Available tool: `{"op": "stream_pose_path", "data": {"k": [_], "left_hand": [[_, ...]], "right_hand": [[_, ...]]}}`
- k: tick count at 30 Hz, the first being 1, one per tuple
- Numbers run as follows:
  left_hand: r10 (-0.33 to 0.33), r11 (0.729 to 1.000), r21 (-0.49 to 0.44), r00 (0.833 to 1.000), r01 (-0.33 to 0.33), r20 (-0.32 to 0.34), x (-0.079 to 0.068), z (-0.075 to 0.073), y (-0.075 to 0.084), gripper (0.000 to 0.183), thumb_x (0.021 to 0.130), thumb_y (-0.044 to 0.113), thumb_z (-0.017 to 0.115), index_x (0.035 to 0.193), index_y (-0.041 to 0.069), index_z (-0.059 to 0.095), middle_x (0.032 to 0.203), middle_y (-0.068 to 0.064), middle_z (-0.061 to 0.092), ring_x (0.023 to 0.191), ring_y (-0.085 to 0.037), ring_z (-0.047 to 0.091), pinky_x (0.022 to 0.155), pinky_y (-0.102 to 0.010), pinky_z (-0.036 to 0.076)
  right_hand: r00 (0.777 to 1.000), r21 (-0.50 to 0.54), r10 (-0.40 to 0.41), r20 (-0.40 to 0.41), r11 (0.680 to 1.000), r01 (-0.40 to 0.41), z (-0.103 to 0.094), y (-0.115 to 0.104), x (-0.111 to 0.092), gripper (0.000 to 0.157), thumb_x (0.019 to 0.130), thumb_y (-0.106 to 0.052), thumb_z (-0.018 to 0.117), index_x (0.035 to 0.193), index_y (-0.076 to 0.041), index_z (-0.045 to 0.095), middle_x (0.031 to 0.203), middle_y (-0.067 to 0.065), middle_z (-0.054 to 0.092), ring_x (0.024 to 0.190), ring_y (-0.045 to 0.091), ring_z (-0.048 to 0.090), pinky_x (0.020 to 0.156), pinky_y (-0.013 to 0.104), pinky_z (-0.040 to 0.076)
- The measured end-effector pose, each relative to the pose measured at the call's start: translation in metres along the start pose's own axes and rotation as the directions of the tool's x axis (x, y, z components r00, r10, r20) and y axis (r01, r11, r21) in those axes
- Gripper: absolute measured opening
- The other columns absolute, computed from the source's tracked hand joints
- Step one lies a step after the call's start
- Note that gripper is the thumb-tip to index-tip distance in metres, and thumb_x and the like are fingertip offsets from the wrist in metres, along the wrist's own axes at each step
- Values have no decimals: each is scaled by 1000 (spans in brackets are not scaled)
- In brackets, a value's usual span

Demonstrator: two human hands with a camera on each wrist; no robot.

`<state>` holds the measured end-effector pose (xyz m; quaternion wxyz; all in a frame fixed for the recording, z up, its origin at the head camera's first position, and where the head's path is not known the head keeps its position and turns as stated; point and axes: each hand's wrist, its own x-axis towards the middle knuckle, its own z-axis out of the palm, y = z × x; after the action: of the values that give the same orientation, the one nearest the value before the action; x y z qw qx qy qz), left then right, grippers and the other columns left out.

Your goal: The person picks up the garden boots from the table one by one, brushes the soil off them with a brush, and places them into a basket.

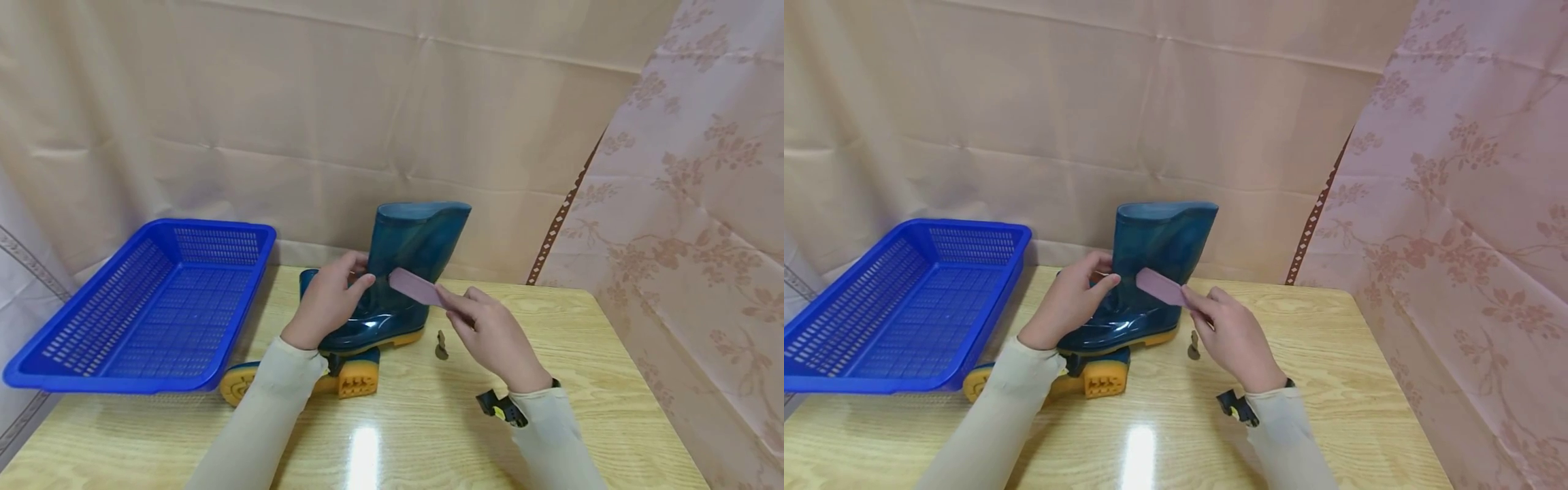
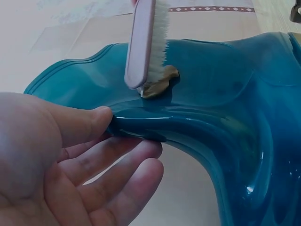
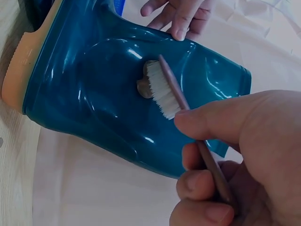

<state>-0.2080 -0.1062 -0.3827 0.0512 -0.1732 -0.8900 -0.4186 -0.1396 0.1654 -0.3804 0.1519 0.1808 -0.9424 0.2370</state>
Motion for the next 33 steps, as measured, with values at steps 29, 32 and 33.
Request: {"op": "stream_pose_path", "data": {"k": [29, 32, 33], "left_hand": [[-16, 1000, -22, 1000, 15, -13, 0, 1, 0, 32, 106, 26, 61, 135, 13, 60, 123, -6, 70, 111, -27, 65, 96, -49, 56], [-21, 1000, -16, 1000, 21, -19, 1, 1, -1, 32, 107, 27, 60, 136, 12, 59, 124, -7, 70, 112, -28, 65, 96, -50, 55], [-25, 1000, -14, 999, 25, -20, 1, 1, -1, 33, 107, 27, 60, 136, 12, 59, 124, -7, 70, 112, -28, 65, 96, -50, 55]], "right_hand": [[998, -89, -57, -26, 995, 54, 1, -1, 0, 41, 99, -11, 70, 139, -22, 68, 81, -5, 57, 58, 9, 40, 50, 25, 35], [999, -100, -35, -15, 994, 33, 1, 0, 0, 43, 99, -11, 71, 140, -23, 67, 80, -5, 56, 58, 9, 40, 51, 25, 34], [999, -102, -30, -15, 994, 29, 0, 0, -1, 43, 98, -11, 71, 140, -23, 67, 80, -5, 56, 58, 9, 40, 50, 25, 34]]}}
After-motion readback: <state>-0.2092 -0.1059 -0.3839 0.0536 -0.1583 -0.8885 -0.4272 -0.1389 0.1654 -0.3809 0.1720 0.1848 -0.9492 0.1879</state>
